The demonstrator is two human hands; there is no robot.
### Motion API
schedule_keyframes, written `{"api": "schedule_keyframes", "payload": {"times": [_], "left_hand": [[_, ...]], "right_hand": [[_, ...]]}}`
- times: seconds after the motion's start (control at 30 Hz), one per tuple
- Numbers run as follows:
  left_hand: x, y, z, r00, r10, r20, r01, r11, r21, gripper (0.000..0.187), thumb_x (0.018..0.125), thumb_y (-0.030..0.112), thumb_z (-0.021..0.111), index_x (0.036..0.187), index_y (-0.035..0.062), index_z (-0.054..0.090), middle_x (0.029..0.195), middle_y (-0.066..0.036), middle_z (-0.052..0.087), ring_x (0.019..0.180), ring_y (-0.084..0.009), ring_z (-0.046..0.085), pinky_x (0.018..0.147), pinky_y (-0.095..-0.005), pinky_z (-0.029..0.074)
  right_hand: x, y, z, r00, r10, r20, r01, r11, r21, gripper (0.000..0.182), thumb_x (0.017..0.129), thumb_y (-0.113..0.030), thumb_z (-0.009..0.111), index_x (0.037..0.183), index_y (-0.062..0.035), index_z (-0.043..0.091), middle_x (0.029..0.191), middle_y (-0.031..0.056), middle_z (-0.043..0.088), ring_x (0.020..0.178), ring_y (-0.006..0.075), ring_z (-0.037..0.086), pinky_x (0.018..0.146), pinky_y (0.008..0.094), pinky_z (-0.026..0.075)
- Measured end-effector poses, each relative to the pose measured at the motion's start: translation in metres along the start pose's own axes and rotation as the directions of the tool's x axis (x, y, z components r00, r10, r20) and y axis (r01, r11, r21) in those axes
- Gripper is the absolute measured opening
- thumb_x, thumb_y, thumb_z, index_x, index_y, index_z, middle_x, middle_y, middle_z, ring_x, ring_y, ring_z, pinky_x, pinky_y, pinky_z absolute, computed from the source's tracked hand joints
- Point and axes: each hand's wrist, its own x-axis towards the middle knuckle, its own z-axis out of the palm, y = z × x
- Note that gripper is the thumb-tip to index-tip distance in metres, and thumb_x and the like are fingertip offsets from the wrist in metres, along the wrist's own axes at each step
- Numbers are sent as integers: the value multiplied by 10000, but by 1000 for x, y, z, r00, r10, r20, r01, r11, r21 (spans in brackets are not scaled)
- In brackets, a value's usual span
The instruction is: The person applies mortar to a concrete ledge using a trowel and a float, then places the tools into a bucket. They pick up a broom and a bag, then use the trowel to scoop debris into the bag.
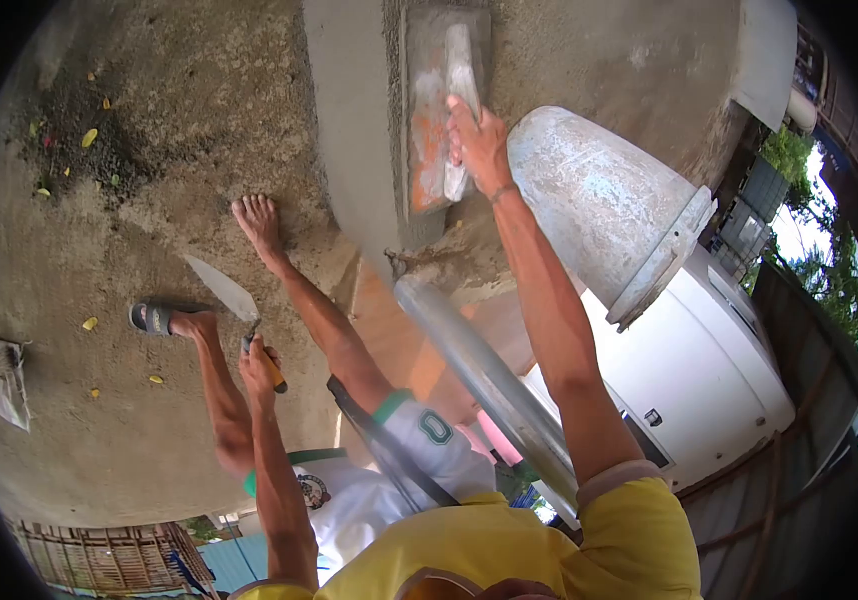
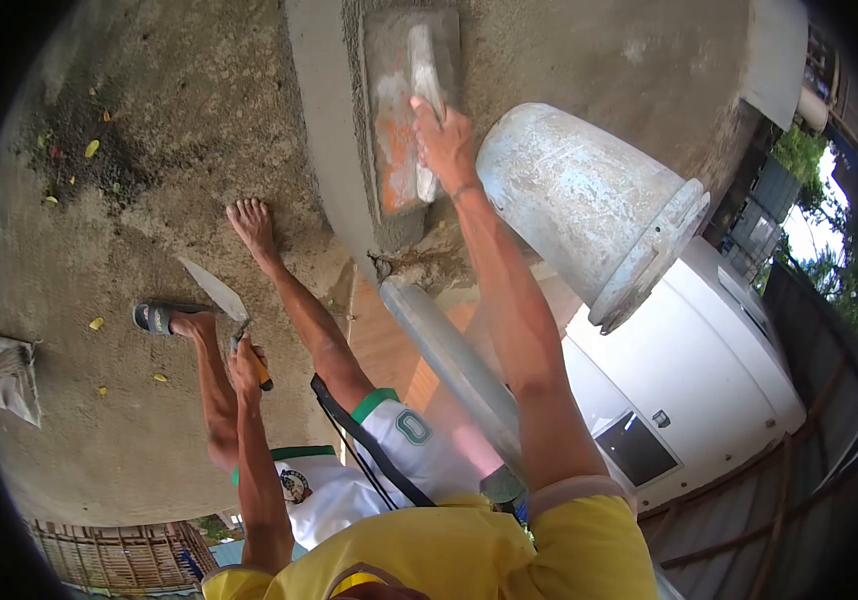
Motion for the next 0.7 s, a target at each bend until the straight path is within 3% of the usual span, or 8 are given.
{"api": "schedule_keyframes", "payload": {"times": [0.13, 0.27, 0.33, 0.43, 0.53, 0.7], "left_hand": [[-6, 12, 5, 1000, -29, -1, 29, 1000, 10, 271, 956, 315, 539, 818, 83, 511, 646, -36, 555, 541, -125, 544, 506, -275, 448], [-6, 10, 0, 1000, -15, 3, 15, 999, 40, 267, 957, 309, 527, 827, 77, 512, 627, -43, 551, 520, -131, 538, 483, -286, 439], [1, -3, -4, 1000, -7, 2, 7, 1000, 24, 259, 958, 309, 523, 842, 77, 515, 629, -44, 553, 514, -134, 539, 472, -285, 435], [0, -20, -9, 1000, 28, -8, -28, 1000, -12, 255, 953, 314, 531, 860, 77, 516, 617, -46, 551, 499, -140, 543, 454, -285, 433], [0, -33, -7, 999, 33, 6, -33, 999, -38, 263, 949, 322, 544, 861, 76, 519, 624, -44, 554, 503, -141, 544, 462, -288, 441], [-8, -37, -7, 1000, -4, 25, 5, 999, -32, 256, 953, 320, 544, 872, 79, 514, 654, -40, 561, 515, -135, 542, 482, -293, 455]], "right_hand": [[-82, 103, -11, 989, 123, -79, -110, 983, 148, 375, 959, -373, 605, 802, -42, 521, 574, -14, 439, 438, 88, 414, 416, 261, 372], [-70, 96, -11, 992, 81, -101, -58, 976, 209, 375, 959, -382, 603, 790, -57, 522, 582, -29, 429, 444, 74, 388, 405, 253, 337], [-25, 53, -6, 991, -14, -134, 33, 990, 136, 395, 956, -404, 599, 785, -57, 517, 580, -29, 425, 446, 74, 394, 399, 258, 334], [58, -44, -8, 991, -125, -50, 128, 989, 76, 429, 942, -453, 608, 816, -55, 512, 579, -32, 410, 446, 74, 393, 402, 266, 348], [129, -130, -16, 953, -301, 28, 296, 947, 123, 433, 947, -442, 607, 863, -30, 503, 606, -20, 409, 457, 85, 384, 419, 276, 358], [111, -197, -31, 863, -504, -23, 504, 861, 70, 347, 1008, -363, 502, 878, -52, 583, 598, -31, 468, 458, 86, 430, 399, 275, 379]]}}
